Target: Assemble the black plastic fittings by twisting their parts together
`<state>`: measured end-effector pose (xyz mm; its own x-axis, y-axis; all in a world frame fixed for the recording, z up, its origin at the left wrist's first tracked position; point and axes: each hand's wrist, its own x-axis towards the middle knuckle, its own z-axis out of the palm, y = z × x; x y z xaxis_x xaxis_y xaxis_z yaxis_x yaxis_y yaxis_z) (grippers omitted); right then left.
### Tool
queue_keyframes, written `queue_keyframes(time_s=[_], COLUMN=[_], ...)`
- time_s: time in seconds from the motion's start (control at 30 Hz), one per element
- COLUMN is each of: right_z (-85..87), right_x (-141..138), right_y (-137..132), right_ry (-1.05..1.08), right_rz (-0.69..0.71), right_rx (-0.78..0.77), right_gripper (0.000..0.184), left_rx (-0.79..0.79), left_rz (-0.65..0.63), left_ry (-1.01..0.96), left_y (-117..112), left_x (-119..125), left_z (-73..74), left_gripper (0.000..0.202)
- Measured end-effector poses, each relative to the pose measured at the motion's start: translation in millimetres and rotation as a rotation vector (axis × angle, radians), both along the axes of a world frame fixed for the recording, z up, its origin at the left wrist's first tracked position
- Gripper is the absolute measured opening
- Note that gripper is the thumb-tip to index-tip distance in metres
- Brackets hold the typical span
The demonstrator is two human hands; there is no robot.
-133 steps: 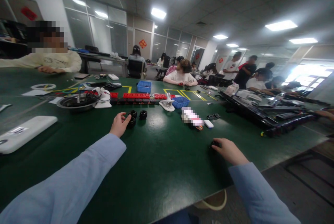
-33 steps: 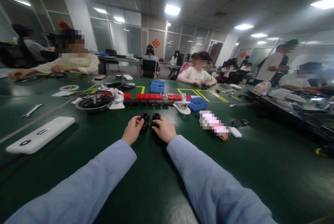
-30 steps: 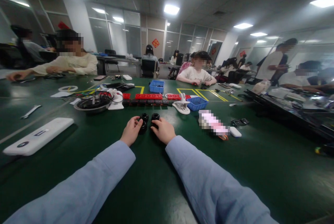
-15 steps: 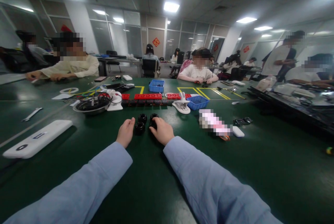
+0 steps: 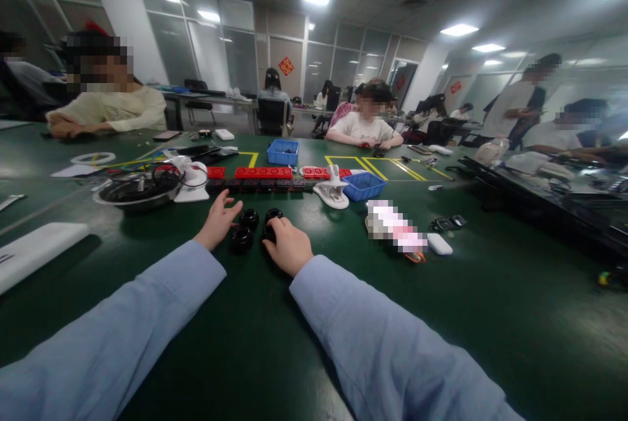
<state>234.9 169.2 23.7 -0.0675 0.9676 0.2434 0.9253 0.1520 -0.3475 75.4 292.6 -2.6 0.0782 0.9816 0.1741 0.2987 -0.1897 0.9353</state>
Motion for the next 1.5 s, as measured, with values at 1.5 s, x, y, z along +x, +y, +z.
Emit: queue_keyframes(time_s=[1.5], right_z=[-9.1], right_x=[3], right_y=[8], right_ry=[0.073], right_rz=[0.015], right_rx=[0.030], right_gripper=[0.038], left_rx=[0.002], left_rz=[-0.301], left_ry=[0.250], left_y=[18], left_x=[9], left_z=[-0.3], left_gripper=[0.063])
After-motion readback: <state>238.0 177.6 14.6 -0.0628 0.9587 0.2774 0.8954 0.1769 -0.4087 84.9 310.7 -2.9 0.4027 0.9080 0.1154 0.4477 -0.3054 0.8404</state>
